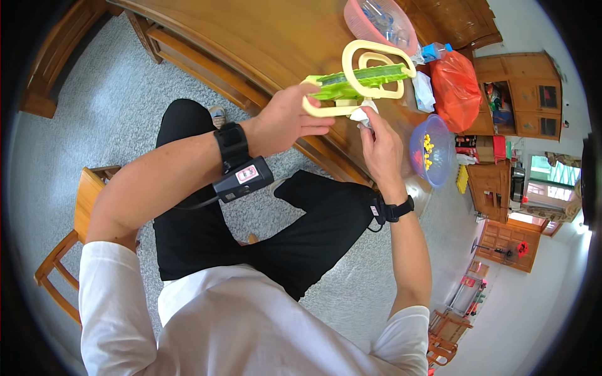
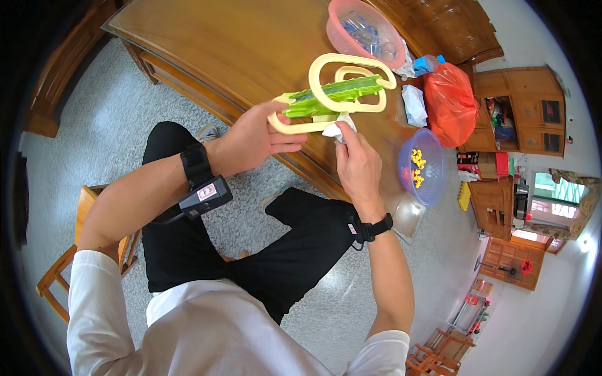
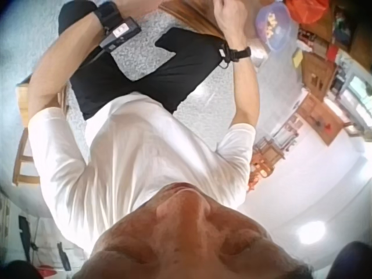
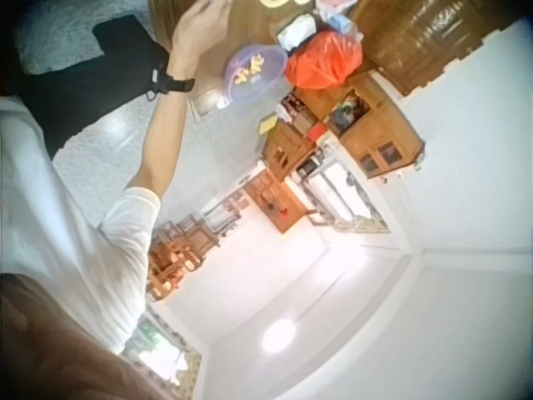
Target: Assembling a yellow toy duck using stickers and plastic components on a table.
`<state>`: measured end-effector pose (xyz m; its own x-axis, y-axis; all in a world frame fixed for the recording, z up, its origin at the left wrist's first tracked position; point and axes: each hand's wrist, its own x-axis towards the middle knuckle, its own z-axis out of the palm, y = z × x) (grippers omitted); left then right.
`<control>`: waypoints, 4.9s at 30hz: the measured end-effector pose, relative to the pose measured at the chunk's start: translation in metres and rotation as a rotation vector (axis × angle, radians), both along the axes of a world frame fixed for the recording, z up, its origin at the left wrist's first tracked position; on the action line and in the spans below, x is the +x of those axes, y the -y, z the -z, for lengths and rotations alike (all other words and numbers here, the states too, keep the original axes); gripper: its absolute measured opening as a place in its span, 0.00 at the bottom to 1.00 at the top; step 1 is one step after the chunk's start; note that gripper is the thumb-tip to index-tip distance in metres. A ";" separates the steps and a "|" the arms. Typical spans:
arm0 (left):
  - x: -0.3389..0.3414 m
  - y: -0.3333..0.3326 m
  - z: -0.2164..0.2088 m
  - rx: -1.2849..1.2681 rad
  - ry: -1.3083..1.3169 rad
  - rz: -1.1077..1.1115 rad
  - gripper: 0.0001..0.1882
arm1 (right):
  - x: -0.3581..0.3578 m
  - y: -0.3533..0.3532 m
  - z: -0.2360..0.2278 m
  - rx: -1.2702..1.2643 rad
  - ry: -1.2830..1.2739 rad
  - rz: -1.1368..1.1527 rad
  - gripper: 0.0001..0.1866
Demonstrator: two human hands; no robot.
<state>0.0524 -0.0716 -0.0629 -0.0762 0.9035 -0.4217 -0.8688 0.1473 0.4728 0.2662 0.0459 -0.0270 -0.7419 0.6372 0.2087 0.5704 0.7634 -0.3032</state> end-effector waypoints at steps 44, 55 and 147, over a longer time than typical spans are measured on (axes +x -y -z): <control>0.023 -0.004 0.009 0.006 0.052 0.235 0.26 | -0.005 -0.002 -0.033 0.315 0.106 -0.276 0.10; 0.036 -0.010 0.018 -0.040 0.252 -0.025 0.20 | -0.026 0.047 -0.024 0.071 0.028 -0.303 0.09; 0.018 0.008 0.016 0.024 -0.093 0.098 0.15 | -0.008 0.015 -0.038 -0.192 0.174 -0.235 0.12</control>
<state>0.0705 -0.0795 -0.0789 -0.0249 0.9183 -0.3952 -0.8029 0.2172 0.5552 0.2582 0.0309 0.0112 -0.8868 0.4603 -0.0412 0.4419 0.8184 -0.3673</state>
